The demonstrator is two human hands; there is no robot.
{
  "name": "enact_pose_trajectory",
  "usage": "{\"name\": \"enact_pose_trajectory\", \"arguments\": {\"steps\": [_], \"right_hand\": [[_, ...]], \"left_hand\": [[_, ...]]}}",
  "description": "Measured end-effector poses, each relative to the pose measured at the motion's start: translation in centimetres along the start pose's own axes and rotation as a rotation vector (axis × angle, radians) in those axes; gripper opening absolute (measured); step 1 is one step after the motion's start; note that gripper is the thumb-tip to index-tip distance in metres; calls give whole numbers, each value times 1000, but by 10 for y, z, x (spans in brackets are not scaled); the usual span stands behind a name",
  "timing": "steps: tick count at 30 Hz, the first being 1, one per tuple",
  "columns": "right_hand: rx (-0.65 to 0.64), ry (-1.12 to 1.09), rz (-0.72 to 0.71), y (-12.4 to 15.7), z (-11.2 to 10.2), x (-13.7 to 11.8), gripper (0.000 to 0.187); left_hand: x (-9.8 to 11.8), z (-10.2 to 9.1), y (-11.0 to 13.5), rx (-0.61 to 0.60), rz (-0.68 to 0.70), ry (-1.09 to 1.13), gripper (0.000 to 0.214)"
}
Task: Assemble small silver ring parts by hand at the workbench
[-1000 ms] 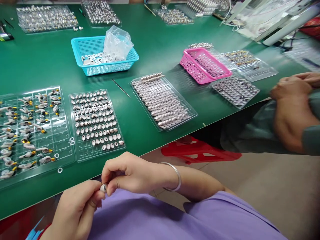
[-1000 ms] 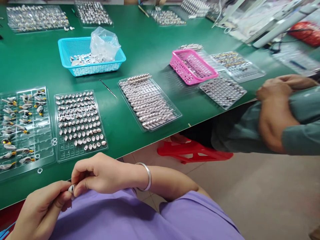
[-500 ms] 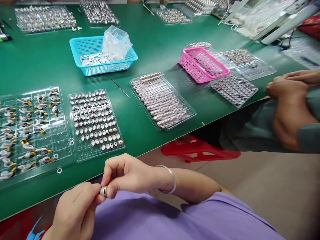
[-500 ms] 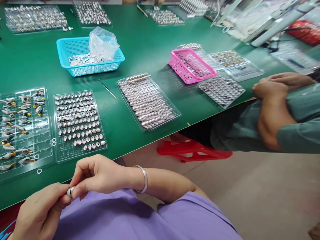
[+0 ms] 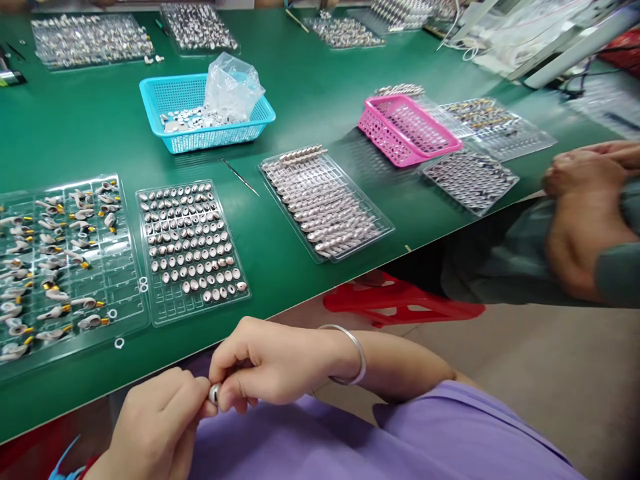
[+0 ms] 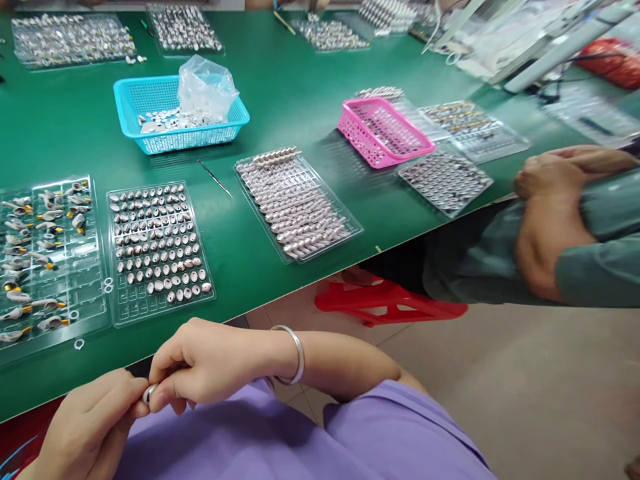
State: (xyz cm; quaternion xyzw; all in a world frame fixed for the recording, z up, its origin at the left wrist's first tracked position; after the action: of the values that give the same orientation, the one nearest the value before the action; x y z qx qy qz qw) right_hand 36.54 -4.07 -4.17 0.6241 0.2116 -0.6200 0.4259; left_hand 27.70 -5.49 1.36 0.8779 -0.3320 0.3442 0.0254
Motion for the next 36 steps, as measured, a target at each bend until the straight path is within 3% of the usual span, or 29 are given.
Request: {"name": "enact_pose_trajectory", "arguments": {"steps": [5,11,15,20,23,36], "right_hand": [[101,-120,-138,-1,7,2,5],[213,-337,-267,-3,20,6,6],[190,-384,-246,-2,20,6,12],[169,-56,-204,5,3,-4,4],[134,26,-180,6,1,-5,3],[202,-335,-217,-4,3,4,11]], "left_hand": [[8,-7,2,39,65,-54,27],[12,-8,13,-34,109,-103,25],[14,-11,8,-27,111,-105,27],[12,-3,1,37,124,-207,28],[12,2,2,54,142,-241,29],[10,-8,1,101,110,-150,28]]}}
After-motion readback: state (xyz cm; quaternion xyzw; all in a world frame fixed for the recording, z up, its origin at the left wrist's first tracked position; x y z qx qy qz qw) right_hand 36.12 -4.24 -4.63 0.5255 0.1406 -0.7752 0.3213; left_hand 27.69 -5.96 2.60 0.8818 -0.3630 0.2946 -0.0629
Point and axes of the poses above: each hand's wrist, its own y-axis away from the middle knuckle, its own z-axis out of the palm, x = y × z, the point moved 8 cm from there along -y, towards the middle knuckle, and after that the axes turned 9 degrees about -z, right-handed, at the moved point
